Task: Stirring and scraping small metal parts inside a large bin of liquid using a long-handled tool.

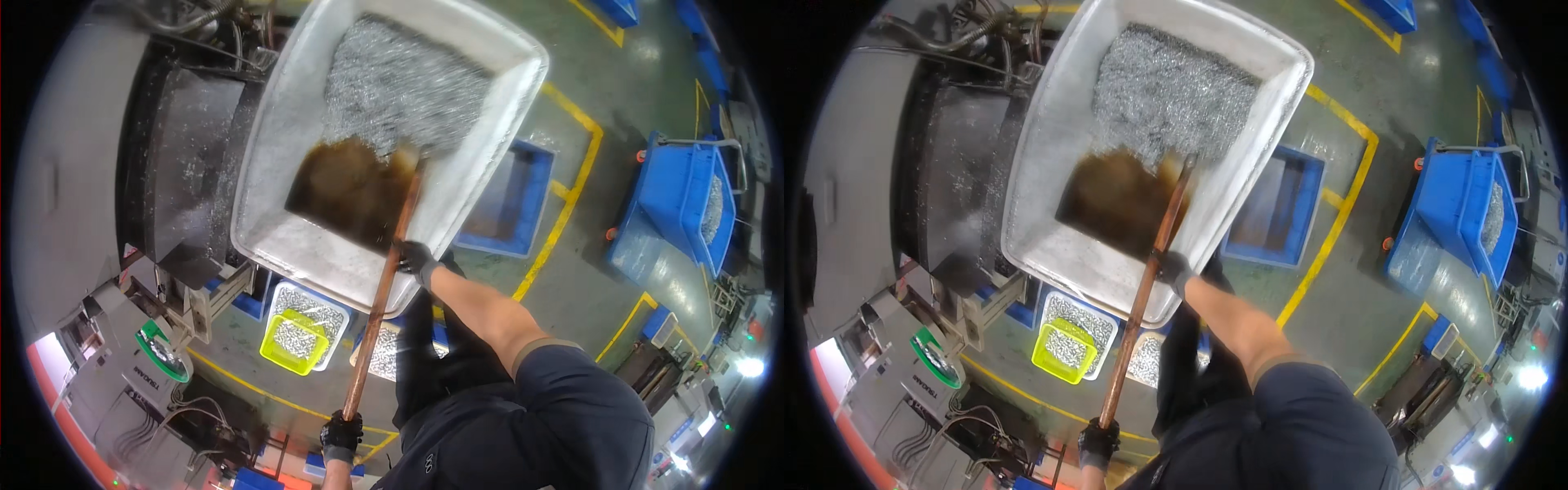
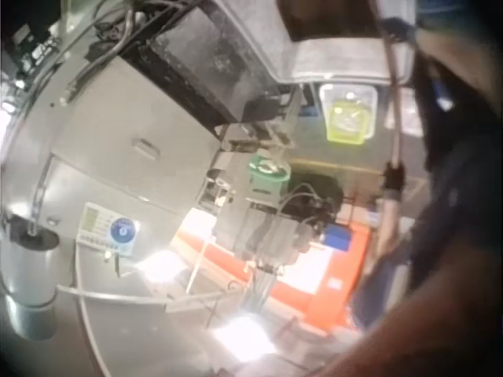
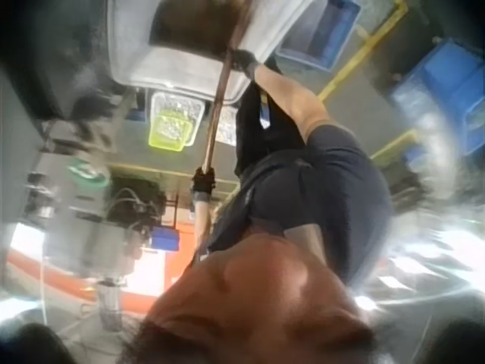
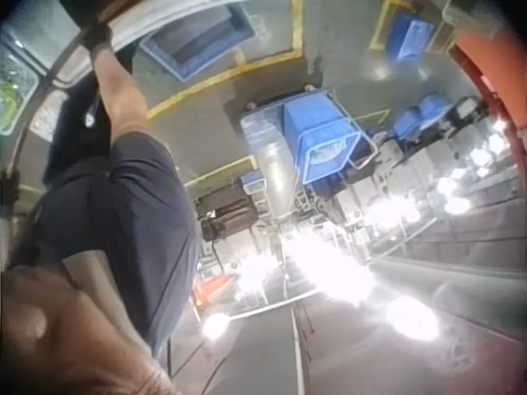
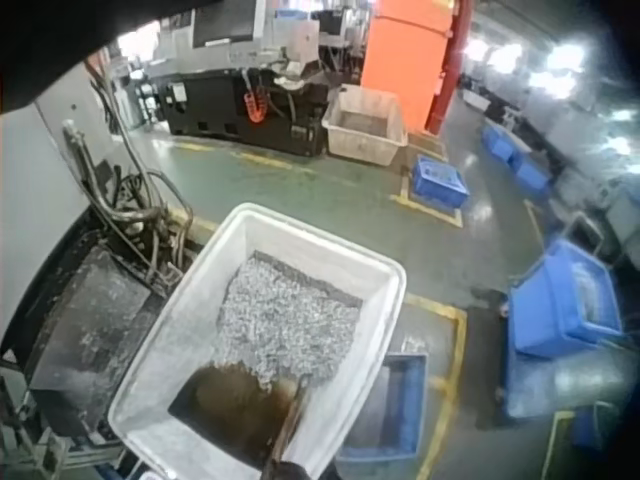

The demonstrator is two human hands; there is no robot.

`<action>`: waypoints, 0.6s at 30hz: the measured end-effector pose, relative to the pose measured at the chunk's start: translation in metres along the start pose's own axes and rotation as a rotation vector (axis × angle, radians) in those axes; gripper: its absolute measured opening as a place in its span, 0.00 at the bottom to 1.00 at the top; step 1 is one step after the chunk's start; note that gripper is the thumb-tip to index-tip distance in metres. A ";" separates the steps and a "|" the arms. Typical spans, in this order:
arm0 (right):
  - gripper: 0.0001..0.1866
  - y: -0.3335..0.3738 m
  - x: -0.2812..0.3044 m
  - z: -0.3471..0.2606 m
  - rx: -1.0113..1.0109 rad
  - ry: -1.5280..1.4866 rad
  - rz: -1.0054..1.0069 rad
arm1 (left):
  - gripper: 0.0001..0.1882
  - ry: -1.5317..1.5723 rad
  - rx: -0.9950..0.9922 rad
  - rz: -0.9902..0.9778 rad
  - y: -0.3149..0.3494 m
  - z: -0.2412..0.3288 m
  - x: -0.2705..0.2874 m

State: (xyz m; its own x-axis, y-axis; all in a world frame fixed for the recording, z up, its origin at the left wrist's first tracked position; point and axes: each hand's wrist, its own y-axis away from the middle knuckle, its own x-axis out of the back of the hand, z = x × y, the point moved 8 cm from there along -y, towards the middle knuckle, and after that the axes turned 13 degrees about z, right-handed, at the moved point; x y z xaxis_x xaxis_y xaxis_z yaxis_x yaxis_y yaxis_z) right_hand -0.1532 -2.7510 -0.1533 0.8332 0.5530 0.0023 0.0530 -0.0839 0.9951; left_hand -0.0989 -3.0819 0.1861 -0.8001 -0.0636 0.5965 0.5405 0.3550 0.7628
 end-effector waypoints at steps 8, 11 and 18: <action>0.16 0.112 0.044 0.055 0.032 0.071 -0.160 | 0.17 0.006 -0.262 0.072 -0.022 0.016 0.023; 0.13 0.141 0.068 0.043 0.177 0.099 -0.149 | 0.14 0.213 -0.182 -0.024 -0.024 0.011 0.018; 0.11 0.102 0.166 0.045 0.408 0.366 0.078 | 0.13 0.212 -0.221 -0.034 -0.034 -0.006 0.019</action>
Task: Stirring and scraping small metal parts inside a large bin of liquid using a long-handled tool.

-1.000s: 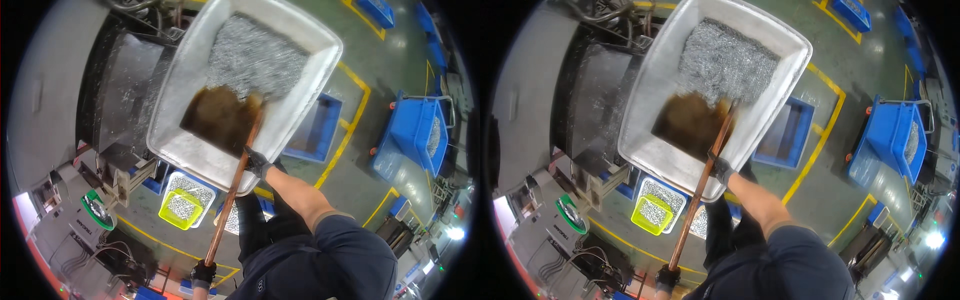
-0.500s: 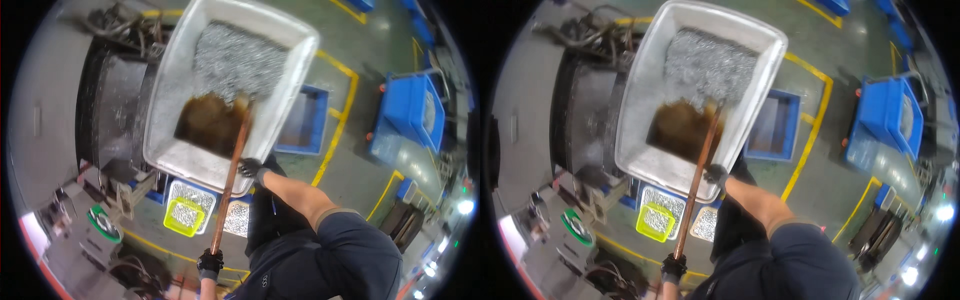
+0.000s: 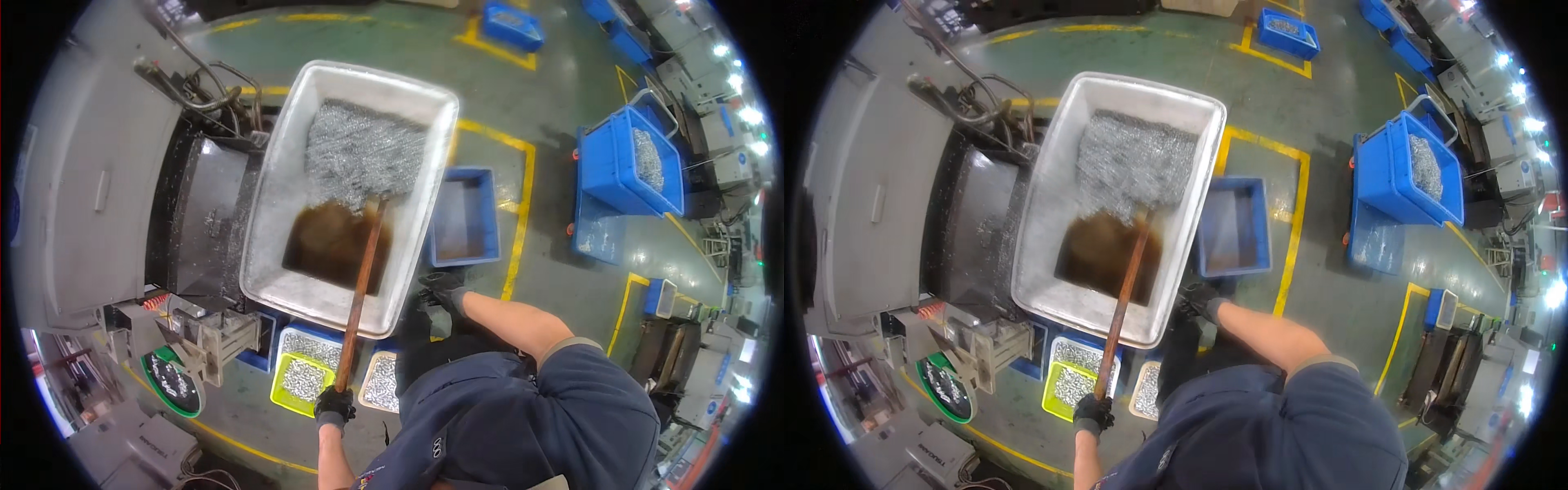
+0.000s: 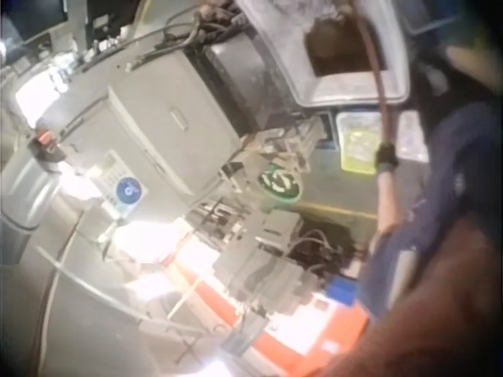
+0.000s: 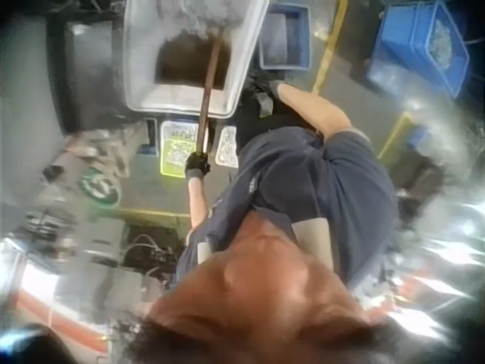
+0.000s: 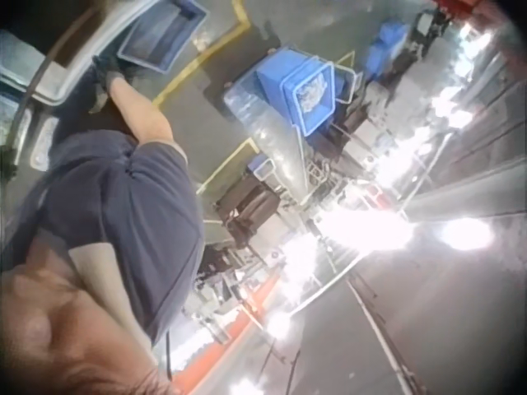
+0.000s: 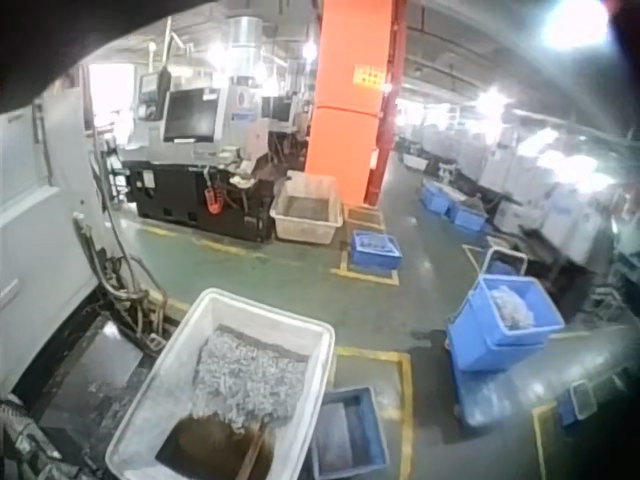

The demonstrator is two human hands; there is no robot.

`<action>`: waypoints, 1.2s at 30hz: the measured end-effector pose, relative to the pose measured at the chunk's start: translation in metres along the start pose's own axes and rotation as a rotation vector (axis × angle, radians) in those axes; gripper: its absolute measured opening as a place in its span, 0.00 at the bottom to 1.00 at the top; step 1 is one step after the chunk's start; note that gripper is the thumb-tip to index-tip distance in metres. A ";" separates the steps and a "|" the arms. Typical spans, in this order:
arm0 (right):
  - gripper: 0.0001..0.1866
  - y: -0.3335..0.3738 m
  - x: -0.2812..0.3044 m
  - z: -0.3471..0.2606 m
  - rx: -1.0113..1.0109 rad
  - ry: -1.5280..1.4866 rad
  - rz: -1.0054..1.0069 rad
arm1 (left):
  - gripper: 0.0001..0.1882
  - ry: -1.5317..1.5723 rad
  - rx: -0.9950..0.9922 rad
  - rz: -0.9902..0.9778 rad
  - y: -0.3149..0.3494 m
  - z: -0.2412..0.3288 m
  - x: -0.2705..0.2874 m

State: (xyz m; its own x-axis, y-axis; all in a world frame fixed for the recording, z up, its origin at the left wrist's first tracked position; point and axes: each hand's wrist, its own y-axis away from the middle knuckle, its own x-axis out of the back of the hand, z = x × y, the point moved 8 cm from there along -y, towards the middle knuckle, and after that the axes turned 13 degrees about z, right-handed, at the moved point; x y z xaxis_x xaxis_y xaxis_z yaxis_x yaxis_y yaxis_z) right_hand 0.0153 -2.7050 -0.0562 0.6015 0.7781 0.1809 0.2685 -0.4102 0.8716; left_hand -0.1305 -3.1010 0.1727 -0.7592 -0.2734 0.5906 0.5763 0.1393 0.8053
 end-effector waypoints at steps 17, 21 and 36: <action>0.16 0.051 -0.033 -0.057 -0.013 -0.265 -0.189 | 0.17 -0.217 -0.063 -0.073 -0.033 -0.003 0.001; 0.18 0.018 -0.026 -0.036 0.780 0.981 0.081 | 0.16 -0.128 0.044 -0.070 -0.029 -0.002 0.011; 0.34 -0.011 0.111 0.064 0.069 0.450 0.507 | 0.12 -0.063 0.129 -0.023 -0.041 -0.014 0.005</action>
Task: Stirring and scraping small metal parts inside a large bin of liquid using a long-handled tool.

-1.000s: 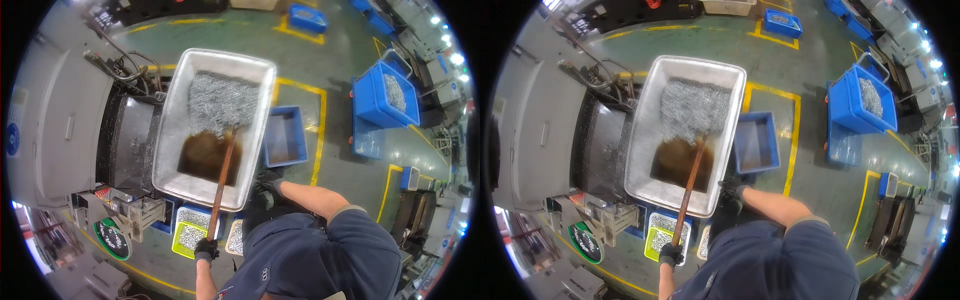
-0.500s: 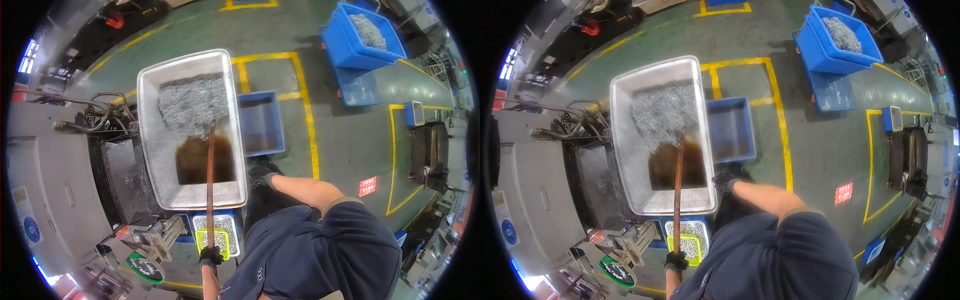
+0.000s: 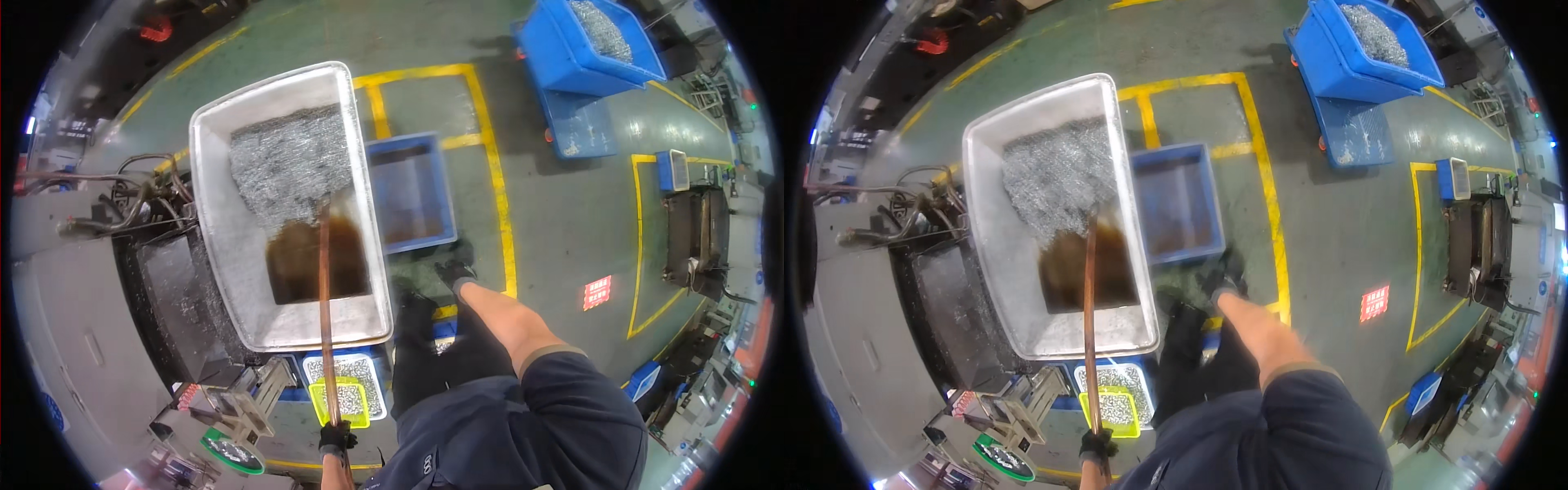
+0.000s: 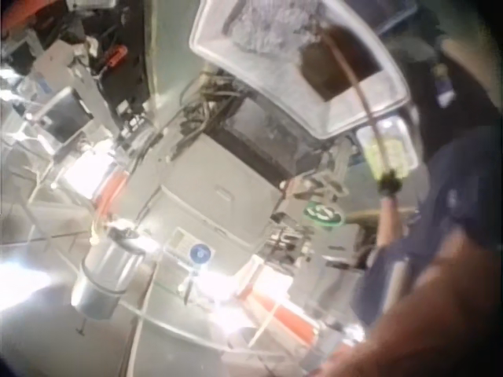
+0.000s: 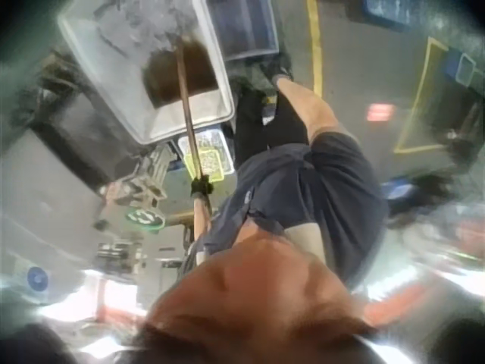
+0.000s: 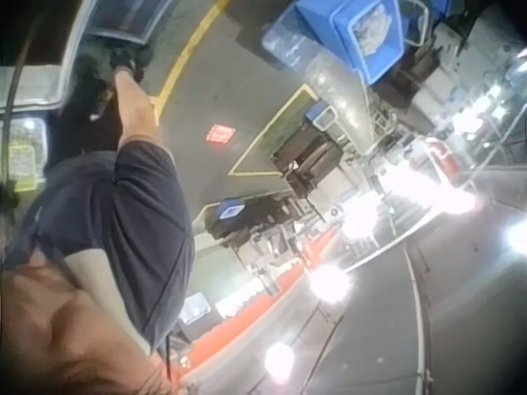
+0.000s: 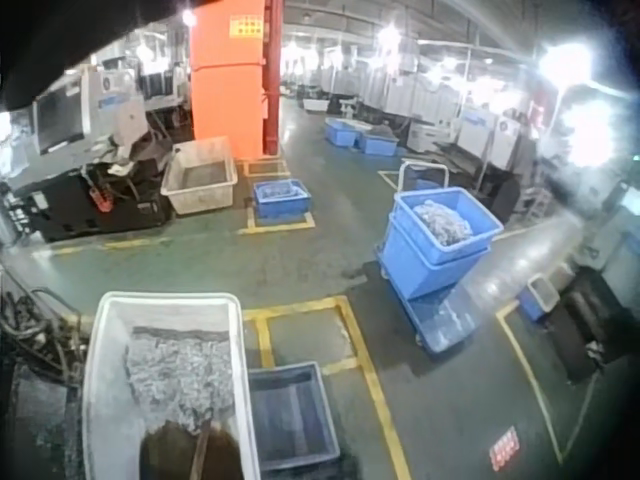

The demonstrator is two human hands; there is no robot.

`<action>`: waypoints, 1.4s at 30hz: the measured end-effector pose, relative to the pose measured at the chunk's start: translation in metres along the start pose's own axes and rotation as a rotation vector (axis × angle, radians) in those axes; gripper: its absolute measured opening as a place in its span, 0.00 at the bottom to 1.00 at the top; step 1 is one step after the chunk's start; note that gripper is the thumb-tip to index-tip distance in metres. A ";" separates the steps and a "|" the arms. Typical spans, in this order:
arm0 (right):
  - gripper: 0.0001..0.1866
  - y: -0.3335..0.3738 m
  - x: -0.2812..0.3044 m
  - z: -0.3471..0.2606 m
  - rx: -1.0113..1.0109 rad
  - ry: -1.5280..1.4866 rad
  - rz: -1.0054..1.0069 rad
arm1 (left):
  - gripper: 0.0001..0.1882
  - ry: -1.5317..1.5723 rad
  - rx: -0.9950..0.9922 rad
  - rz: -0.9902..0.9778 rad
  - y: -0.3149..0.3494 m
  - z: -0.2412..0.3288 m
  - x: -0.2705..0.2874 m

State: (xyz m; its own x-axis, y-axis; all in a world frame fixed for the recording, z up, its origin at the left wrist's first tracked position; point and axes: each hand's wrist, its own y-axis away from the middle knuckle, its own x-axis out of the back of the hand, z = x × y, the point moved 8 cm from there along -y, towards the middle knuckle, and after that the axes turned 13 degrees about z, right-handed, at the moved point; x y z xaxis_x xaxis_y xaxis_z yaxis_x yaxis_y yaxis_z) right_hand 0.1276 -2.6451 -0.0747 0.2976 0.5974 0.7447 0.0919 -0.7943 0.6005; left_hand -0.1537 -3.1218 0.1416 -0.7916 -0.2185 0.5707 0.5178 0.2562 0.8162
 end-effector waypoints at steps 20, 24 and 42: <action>0.30 -0.291 -0.146 0.156 -0.355 -0.165 0.086 | 0.22 0.447 0.226 -0.087 -0.056 -0.145 -0.013; 0.34 -0.332 -0.123 0.304 -0.338 0.179 0.398 | 0.20 0.429 0.141 -0.041 -0.069 -0.115 -0.056; 0.25 -0.415 -0.026 0.146 0.294 0.224 0.238 | 0.12 0.545 0.292 -0.104 -0.011 -0.096 -0.086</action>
State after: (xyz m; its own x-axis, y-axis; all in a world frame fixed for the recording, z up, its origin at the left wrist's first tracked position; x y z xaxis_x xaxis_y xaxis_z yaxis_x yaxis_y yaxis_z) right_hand 0.2204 -2.3474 -0.3857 0.1326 0.3771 0.9166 0.3218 -0.8911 0.3201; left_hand -0.0600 -3.1957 0.0922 -0.5135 -0.6852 0.5165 0.2762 0.4379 0.8555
